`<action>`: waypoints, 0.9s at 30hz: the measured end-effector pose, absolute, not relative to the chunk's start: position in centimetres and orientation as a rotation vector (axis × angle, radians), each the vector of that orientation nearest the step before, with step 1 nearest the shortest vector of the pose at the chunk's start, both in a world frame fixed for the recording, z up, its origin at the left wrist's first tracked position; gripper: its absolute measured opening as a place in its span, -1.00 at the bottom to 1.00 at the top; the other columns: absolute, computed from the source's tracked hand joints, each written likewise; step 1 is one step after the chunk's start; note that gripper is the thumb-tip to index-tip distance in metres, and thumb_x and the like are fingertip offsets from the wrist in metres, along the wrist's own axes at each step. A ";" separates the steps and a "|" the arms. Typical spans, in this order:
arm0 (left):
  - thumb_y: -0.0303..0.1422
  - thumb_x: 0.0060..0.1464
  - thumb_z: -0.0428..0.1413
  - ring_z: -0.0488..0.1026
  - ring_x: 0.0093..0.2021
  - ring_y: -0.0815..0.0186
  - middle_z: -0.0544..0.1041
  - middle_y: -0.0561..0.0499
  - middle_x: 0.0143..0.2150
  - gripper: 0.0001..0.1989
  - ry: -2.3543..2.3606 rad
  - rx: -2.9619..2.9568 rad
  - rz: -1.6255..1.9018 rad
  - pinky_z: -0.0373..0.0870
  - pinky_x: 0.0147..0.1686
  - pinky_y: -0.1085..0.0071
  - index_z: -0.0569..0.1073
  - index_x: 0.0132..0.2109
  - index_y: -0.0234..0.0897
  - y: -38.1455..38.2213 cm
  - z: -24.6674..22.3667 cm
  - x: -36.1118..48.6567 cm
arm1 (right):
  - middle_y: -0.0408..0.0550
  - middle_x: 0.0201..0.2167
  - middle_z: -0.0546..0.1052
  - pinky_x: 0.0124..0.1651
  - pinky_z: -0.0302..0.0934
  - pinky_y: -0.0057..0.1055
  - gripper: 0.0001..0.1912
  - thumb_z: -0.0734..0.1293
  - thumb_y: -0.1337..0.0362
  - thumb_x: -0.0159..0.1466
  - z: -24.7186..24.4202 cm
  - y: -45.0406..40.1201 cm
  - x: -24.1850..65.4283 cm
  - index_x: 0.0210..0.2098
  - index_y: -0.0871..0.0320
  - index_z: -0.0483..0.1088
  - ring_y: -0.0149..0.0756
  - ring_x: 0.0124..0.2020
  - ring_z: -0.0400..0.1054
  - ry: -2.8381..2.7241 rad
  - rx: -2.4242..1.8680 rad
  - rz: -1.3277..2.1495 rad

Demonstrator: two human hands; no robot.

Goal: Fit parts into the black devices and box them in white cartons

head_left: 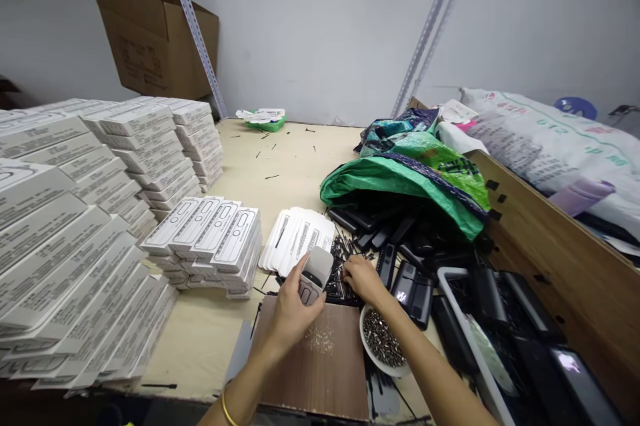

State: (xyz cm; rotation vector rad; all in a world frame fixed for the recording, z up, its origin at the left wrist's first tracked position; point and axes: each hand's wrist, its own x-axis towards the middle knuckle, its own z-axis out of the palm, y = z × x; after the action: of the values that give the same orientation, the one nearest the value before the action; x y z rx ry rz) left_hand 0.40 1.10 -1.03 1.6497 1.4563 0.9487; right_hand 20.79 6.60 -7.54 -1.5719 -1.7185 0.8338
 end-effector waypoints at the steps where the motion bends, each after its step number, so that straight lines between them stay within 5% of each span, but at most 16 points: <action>1: -0.36 -0.08 0.15 0.30 0.18 0.15 0.36 -0.11 0.19 -0.31 1.454 1.648 0.955 0.20 0.17 0.19 0.19 0.24 -0.22 1.1 -1.2 0.6 | -0.12 -0.52 0.37 -0.15 0.15 -0.29 -0.82 0.35 0.45 0.01 -7.1 6.6 20.8 -0.63 0.14 0.28 -0.24 -0.32 0.30 -1.694 -1.566 0.828; 4: -0.37 -0.05 0.13 0.23 0.23 0.16 0.29 -0.12 0.24 -0.30 1.428 1.668 0.981 0.14 0.21 0.17 0.14 0.27 -0.21 1.1 -1.8 1.3 | -0.13 -0.44 0.39 -0.27 0.22 -0.33 -0.93 0.21 0.28 0.23 -4.6 6.1 20.5 -0.32 0.12 0.30 -0.30 -0.41 0.32 -1.543 -1.500 0.837; 8: -0.42 -0.04 0.11 0.12 0.30 0.17 0.19 -0.13 0.30 -0.26 1.374 1.703 1.036 0.06 0.25 0.14 0.05 0.30 -0.19 1.1 -2.8 2.2 | -0.20 -0.37 0.38 -0.36 0.27 -0.39 -0.62 0.24 0.18 0.26 -1.0 3.8 18.3 0.04 0.00 0.08 -0.38 -0.47 0.35 -1.130 -1.151 0.905; 13: -0.43 -0.01 0.07 0.14 0.28 0.16 0.20 -0.17 0.27 -0.32 1.361 1.684 1.059 0.09 0.22 0.14 0.04 0.25 -0.20 0.8 -2.6 2.3 | -0.09 -0.33 0.42 -0.21 0.22 -0.35 -0.87 0.25 0.21 0.26 -0.4 0.9 16.3 -0.30 0.08 0.40 -0.31 -0.29 0.34 -1.424 -1.261 0.785; 18: -0.47 -0.04 0.08 0.34 0.09 0.22 0.37 -0.12 0.07 -0.48 1.264 1.662 0.962 0.26 0.09 0.23 0.14 0.08 -0.21 -0.1 -1.8 2.2 | -0.08 -0.18 0.41 -0.18 0.25 -0.34 -0.58 0.39 0.16 0.10 -2.2 1.3 15.1 -0.07 0.08 0.28 -0.26 -0.21 0.34 -1.147 -1.242 0.946; 23: -0.45 -0.04 0.08 0.35 0.05 0.26 0.39 -0.07 0.00 -0.54 1.232 1.666 1.030 0.26 0.08 0.29 0.13 0.02 -0.19 -0.8 -1.9 2.3 | -0.21 -0.46 0.38 -0.33 0.21 -0.41 -0.77 0.28 0.07 0.22 -3.8 1.5 12.7 -0.32 0.11 0.25 -0.34 -0.43 0.28 -0.961 -1.158 1.042; 27: -0.43 -0.04 0.08 0.42 -0.07 0.25 0.44 -0.04 -0.11 -0.70 1.247 1.693 0.966 0.34 -0.04 0.30 0.20 -0.13 -0.20 -0.9 -1.9 2.1 | -0.17 -0.45 0.39 -0.30 0.21 -0.39 -0.77 0.21 0.08 0.28 -4.5 0.3 11.9 -0.34 0.12 0.29 -0.32 -0.39 0.29 -0.955 -1.220 0.866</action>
State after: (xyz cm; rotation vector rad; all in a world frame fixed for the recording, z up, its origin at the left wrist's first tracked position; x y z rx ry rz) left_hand 2.10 -0.85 -1.92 1.6935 1.2471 0.9663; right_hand 11.91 0.26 -4.55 -1.2195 -0.9549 0.8657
